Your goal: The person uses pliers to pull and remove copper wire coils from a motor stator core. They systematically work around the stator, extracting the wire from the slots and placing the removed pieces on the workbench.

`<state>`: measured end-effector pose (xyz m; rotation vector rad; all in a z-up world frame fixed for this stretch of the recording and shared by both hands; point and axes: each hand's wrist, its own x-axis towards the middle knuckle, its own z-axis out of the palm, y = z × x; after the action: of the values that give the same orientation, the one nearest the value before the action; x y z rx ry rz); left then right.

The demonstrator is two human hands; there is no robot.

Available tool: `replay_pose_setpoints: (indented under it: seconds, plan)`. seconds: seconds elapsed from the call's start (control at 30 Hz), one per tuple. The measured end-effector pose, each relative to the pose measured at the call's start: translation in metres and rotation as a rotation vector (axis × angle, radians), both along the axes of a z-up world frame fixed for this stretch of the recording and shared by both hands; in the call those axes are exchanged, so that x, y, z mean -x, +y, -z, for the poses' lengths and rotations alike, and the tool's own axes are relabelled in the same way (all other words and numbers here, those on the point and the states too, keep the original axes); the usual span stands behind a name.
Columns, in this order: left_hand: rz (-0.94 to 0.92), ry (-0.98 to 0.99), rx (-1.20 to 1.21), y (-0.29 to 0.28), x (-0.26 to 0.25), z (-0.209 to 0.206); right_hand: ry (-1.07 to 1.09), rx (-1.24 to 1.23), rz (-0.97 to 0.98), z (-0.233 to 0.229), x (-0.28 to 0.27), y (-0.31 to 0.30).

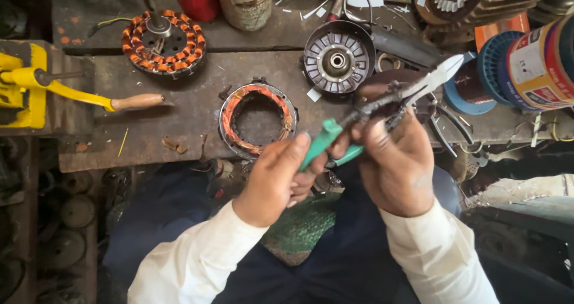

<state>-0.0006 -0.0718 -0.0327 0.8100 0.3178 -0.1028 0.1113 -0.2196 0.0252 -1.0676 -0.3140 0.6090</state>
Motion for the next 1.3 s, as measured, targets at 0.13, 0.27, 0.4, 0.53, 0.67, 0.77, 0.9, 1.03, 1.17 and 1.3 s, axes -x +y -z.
replay_pose_setpoints:
  seconds: [0.13, 0.27, 0.4, 0.53, 0.67, 0.77, 0.9, 1.03, 1.17, 1.3]
  plan:
    - [0.014, -0.044, 0.047, 0.000, -0.015, -0.005, 0.123, -0.239, 0.154, -0.002, 0.000, 0.006]
    - [-0.086, -0.036, -0.113, -0.012, -0.031, -0.031, -0.107, -0.151, 0.236, 0.001, -0.004, 0.011]
    - [-0.277, -0.170, -0.268, 0.037, -0.022, -0.042, -0.189, -0.053, 0.207, 0.014, 0.008, 0.026]
    - [-0.136, -0.119, -0.291, 0.068, -0.014, -0.037, -0.225, 0.059, 0.167, 0.015, 0.017, 0.038]
    - [-0.010, -0.087, -0.427, 0.080, -0.001, -0.037, -0.333, 0.290, 0.106, 0.014, 0.020, 0.044]
    - [0.049, -0.114, -0.472, 0.077, 0.000, -0.035, -0.415, 0.485, 0.069, 0.020, 0.029, 0.050]
    - [0.023, -0.193, -0.582, 0.076, 0.000, -0.020, -0.383, 0.466, 0.073, 0.024, 0.037, 0.057]
    - [0.015, -0.230, -0.529, 0.083, 0.001, -0.004, -0.395, 0.458, 0.054, 0.027, 0.044, 0.063]
    - [-0.092, -0.222, -0.478, 0.083, -0.013, 0.002, -0.524, 0.589, -0.023, 0.025, 0.036, 0.062]
    - [-0.221, -0.295, -0.571, 0.078, -0.024, 0.006, -0.481, 0.448, -0.060, 0.026, 0.032, 0.026]
